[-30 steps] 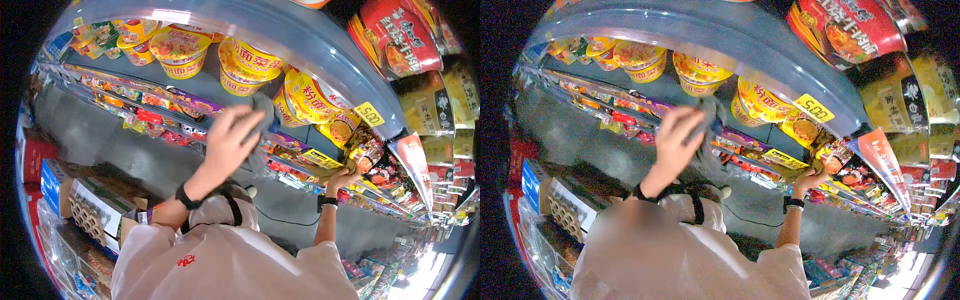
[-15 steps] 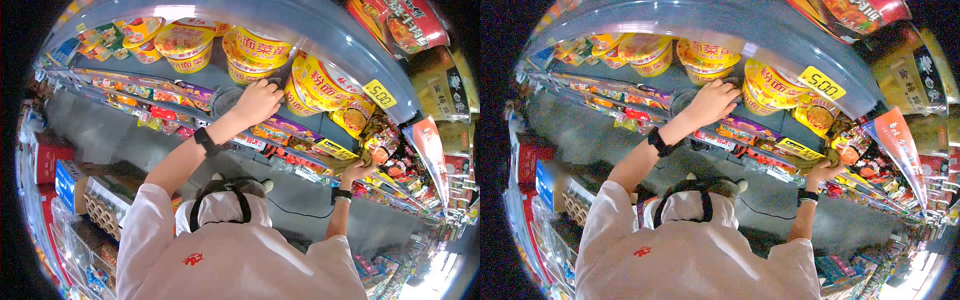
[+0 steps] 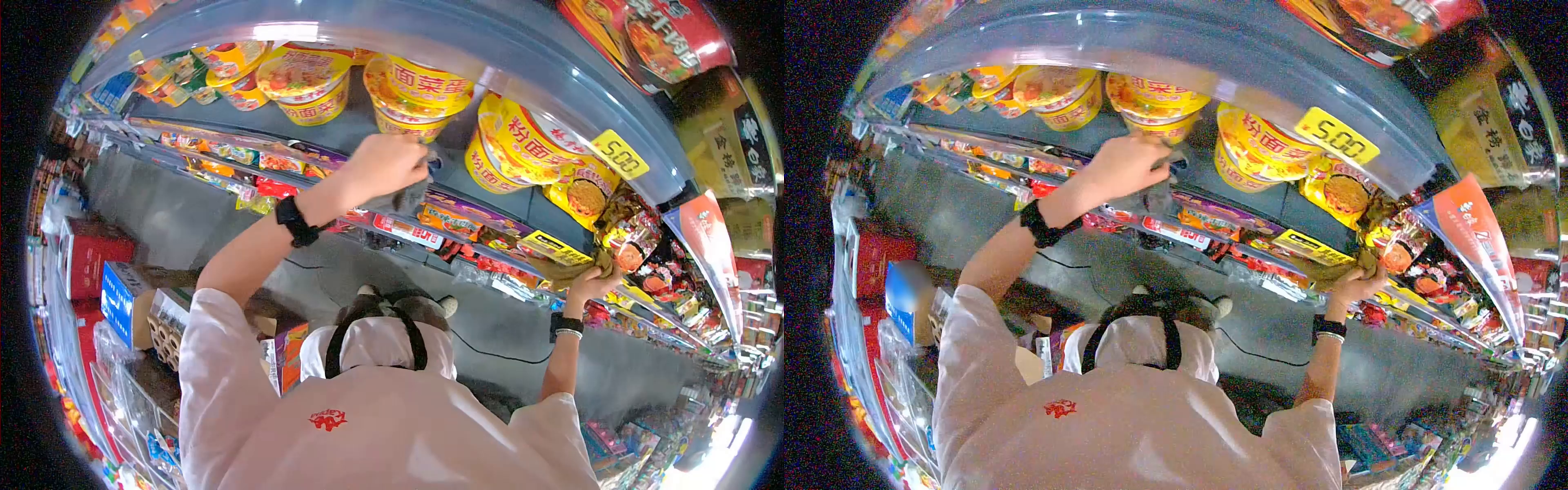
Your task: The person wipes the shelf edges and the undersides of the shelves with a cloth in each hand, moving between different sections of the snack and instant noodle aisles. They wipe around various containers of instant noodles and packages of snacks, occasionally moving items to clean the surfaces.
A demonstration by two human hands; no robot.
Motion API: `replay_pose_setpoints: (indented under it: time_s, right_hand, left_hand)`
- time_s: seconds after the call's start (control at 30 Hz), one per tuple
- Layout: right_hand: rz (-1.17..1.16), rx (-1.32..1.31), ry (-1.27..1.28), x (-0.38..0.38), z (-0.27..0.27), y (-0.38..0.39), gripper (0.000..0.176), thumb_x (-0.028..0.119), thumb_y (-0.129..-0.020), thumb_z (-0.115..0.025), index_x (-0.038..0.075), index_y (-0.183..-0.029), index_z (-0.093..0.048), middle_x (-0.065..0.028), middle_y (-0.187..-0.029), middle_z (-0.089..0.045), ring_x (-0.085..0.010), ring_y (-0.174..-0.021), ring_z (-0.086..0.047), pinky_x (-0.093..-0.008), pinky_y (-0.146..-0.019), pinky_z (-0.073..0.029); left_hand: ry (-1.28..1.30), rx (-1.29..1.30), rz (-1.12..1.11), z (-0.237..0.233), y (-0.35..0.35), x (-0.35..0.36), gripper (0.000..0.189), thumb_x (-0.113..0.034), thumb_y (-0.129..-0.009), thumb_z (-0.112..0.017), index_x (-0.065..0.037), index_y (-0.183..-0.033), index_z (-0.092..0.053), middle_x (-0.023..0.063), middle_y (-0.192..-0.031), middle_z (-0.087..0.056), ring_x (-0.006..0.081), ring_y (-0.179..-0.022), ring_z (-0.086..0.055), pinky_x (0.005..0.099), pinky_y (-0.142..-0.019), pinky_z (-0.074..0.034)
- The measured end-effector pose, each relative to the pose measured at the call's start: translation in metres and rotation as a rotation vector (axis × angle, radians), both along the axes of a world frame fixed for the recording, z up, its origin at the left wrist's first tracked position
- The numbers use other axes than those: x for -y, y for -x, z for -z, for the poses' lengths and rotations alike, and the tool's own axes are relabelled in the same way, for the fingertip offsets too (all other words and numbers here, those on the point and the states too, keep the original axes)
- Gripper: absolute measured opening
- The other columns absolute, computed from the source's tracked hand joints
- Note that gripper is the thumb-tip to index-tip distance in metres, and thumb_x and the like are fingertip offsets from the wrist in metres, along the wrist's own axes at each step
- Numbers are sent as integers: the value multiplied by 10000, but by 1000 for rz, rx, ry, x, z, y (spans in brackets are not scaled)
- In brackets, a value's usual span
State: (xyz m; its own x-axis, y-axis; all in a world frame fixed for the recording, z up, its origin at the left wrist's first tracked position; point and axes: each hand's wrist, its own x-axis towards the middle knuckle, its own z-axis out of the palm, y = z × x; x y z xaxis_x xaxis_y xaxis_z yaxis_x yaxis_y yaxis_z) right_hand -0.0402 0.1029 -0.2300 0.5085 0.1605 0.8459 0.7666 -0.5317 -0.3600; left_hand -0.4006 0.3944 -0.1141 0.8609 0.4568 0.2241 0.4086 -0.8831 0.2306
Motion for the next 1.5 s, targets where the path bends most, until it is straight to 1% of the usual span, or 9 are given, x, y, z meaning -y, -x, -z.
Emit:
replay_pose_setpoints:
  time_s: [0.33,0.43,0.57,0.7,0.83,0.97,1.1,1.2,1.5]
  right_hand:
    - [-4,34,-98,-13,-3,7,374,175,-740,-422,-61,-1025,-474,-215,-992,-489,-371,-915,-466,-462,-839,-363]
    - [-51,24,-140,-17,-6,10,370,162,-735,-429,-58,-1031,-466,-194,-955,-488,-349,-885,-470,-443,-827,-371]
    - [-80,42,-143,-16,-7,13,379,123,-717,-413,-65,-1043,-459,-202,-968,-483,-345,-902,-469,-441,-835,-373]
    - [-72,27,-120,-15,-8,11,471,339,-840,-403,-73,-1065,-449,-199,-983,-476,-350,-916,-461,-450,-845,-362]
    - [-87,39,-70,-13,-10,17,365,181,-790,-396,-50,-1071,-431,-191,-1023,-467,-328,-928,-462,-428,-855,-371]
    - [-136,84,-125,-18,-13,20,537,436,-869,-388,-61,-1063,-447,-194,-993,-481,-343,-918,-473,-442,-834,-376]
    - [-58,113,-87,-11,-6,13,454,343,-870,-407,-57,-1081,-445,-202,-1032,-481,-342,-927,-472,-435,-829,-384]
    - [-28,102,-123,-18,-13,21,364,246,-828,-417,-50,-1033,-471,-195,-967,-498,-355,-872,-482,-440,-792,-383]
    - [17,41,-62,-15,-18,28,328,214,-832,-419,-47,-1024,-472,-201,-965,-498,-356,-870,-483,-451,-782,-375]
  left_hand:
    - [-17,-91,-78,-4,-28,16,191,-232,-717,-542,-63,-747,-625,148,-723,-609,305,-680,-605,411,-597,-494]
    - [-82,178,52,13,-51,25,169,-207,-715,-543,-59,-661,-604,128,-668,-583,289,-675,-590,395,-588,-481]
    - [-78,160,38,15,-56,13,182,-220,-727,-550,-54,-667,-594,108,-669,-572,276,-681,-581,385,-589,-475]
    - [-121,305,141,7,-39,6,176,-234,-725,-588,-60,-700,-589,76,-701,-592,256,-687,-589,364,-594,-482]
    - [-219,834,-30,-50,3,31,97,-154,-712,-615,-93,-785,-630,47,-747,-619,215,-675,-593,304,-593,-484]
    - [-11,934,-240,-72,54,47,149,-130,-724,-624,-53,-851,-631,105,-812,-628,250,-735,-604,325,-641,-478]
    - [-165,822,-351,-29,85,31,147,-126,-743,-609,-44,-865,-627,120,-822,-627,257,-742,-604,341,-656,-472]
    - [-101,825,-692,-6,110,22,151,-120,-772,-581,-41,-894,-618,126,-846,-619,284,-786,-588,342,-693,-458]
    - [-128,686,-607,44,89,15,184,-132,-796,-551,-34,-946,-589,106,-926,-591,280,-833,-567,350,-731,-459]
